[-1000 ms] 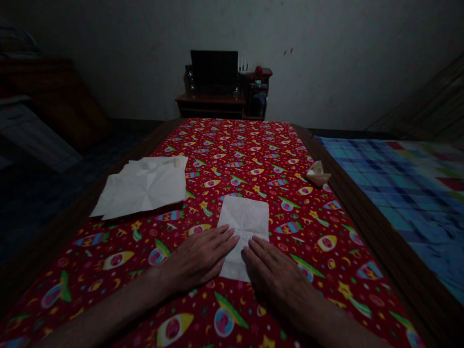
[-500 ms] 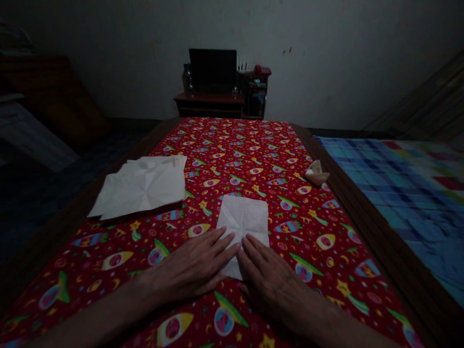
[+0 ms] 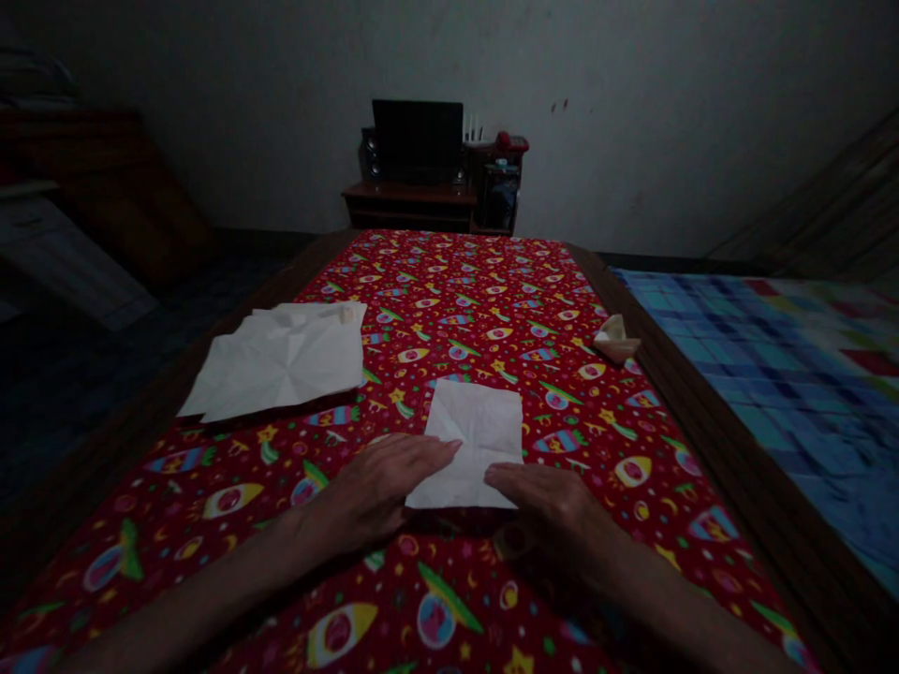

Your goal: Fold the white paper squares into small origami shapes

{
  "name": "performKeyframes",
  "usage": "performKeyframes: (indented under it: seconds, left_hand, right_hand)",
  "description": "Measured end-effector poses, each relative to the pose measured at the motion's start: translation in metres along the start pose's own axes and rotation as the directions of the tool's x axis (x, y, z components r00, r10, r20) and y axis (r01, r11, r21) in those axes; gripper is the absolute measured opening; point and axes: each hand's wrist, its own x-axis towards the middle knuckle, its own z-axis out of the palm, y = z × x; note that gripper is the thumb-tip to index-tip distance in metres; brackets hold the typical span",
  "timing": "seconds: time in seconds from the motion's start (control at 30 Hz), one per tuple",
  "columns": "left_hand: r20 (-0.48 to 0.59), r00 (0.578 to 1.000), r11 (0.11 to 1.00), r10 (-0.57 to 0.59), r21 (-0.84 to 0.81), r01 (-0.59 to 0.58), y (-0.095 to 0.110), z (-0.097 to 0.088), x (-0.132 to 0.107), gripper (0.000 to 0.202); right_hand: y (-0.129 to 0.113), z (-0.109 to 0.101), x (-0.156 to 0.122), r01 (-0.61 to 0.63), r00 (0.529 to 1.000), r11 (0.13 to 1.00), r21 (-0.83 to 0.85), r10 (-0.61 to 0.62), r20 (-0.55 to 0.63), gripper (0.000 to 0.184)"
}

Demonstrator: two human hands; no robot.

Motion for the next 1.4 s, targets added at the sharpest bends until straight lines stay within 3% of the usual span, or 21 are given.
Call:
performKeyframes:
  seconds: [0.07, 0.13, 0.2, 0.27, 0.33, 0.4, 0.53, 0.63, 0.73, 0.8, 0.87, 0.93, 1.0, 1.13, 1.4]
  left_hand:
    - [-0.076, 0.997, 0.997, -0.007, -0.073, 0.002, -0.006, 0.003, 0.004, 0.047]
    - [-0.14, 0.987, 0.985, -0.083, -0.163, 0.06, -0.012, 0.006, 0.011, 0.035]
    - [-0.163, 0.957, 0.951, -0.242, -0.238, 0.2, -0.015, 0.008, 0.02, 0.027]
    - [-0.141, 0.901, 0.892, -0.41, -0.268, 0.364, -0.017, 0.008, 0.031, 0.025]
    - [-0.126, 0.854, 0.848, -0.505, -0.255, 0.464, -0.019, 0.008, 0.041, 0.029]
    - [-0.143, 0.829, 0.838, -0.54, -0.181, 0.515, -0.022, 0.01, 0.048, 0.03]
    - [-0.228, 0.829, 0.847, -0.51, 0.034, 0.53, -0.028, 0.018, 0.049, 0.027]
    - [-0.227, 0.825, 0.828, -0.517, 0.109, 0.549, -0.029, 0.019, 0.046, 0.024]
    - [-0.304, 0.821, 0.817, -0.483, 0.183, 0.548, -0.022, 0.017, 0.047, 0.037]
    - [-0.355, 0.847, 0.83, -0.396, 0.256, 0.496, -0.015, 0.016, 0.051, 0.043]
    - [-0.31, 0.907, 0.873, -0.283, 0.309, 0.378, -0.008, 0.019, 0.055, 0.041]
    - [-0.195, 0.969, 0.926, -0.149, 0.315, 0.205, -0.002, 0.025, 0.058, 0.042]
    - [-0.099, 0.993, 0.955, -0.068, 0.28, 0.093, 0.0, 0.032, 0.061, 0.045]
    - [-0.033, 0.992, 0.962, -0.118, 0.246, 0.122, 0.0, 0.039, 0.062, 0.048]
    - [-0.044, 0.992, 0.962, -0.118, 0.243, 0.125, 0.002, 0.034, 0.06, 0.045]
  right_hand:
    - [0.004, -0.004, -0.002, -0.048, 0.999, 0.996, 0.073, 0.047, 0.02, 0.032]
    - [0.01, -0.005, 0.0, -0.181, 0.983, 0.97, 0.165, 0.176, 0.043, 0.027]
    - [0.018, -0.005, 0.007, -0.358, 0.932, 0.898, 0.257, 0.36, 0.041, 0.024]
    - [0.028, -0.003, 0.019, -0.49, 0.856, 0.812, 0.318, 0.518, -0.004, 0.025]
    - [0.038, -0.002, 0.032, -0.565, 0.798, 0.762, 0.317, 0.603, -0.026, 0.028]
    - [0.046, -0.001, 0.043, -0.597, 0.777, 0.753, 0.279, 0.628, -0.034, 0.031]
    - [0.055, 0.002, 0.054, -0.588, 0.801, 0.797, 0.142, 0.598, -0.041, 0.034]
    - [0.058, 0.005, 0.056, -0.605, 0.794, 0.796, 0.009, 0.605, -0.064, 0.036]
    - [0.061, 0.008, 0.057, -0.62, 0.785, 0.783, -0.053, 0.618, -0.053, 0.038]
    - [0.062, 0.01, 0.057, -0.626, 0.78, 0.777, -0.07, 0.624, -0.05, 0.037]
    - [0.063, 0.01, 0.058, -0.618, 0.786, 0.782, -0.081, 0.616, -0.046, 0.037]
    - [0.064, 0.01, 0.058, -0.603, 0.797, 0.794, -0.076, 0.602, -0.036, 0.036]
    - [0.065, 0.01, 0.059, -0.604, 0.797, 0.795, -0.06, 0.604, -0.025, 0.036]
    - [0.066, 0.009, 0.06, -0.608, 0.794, 0.793, -0.053, 0.608, -0.01, 0.035]
    - [0.066, 0.008, 0.062, -0.621, 0.781, 0.781, -0.069, 0.624, 0.026, 0.034]
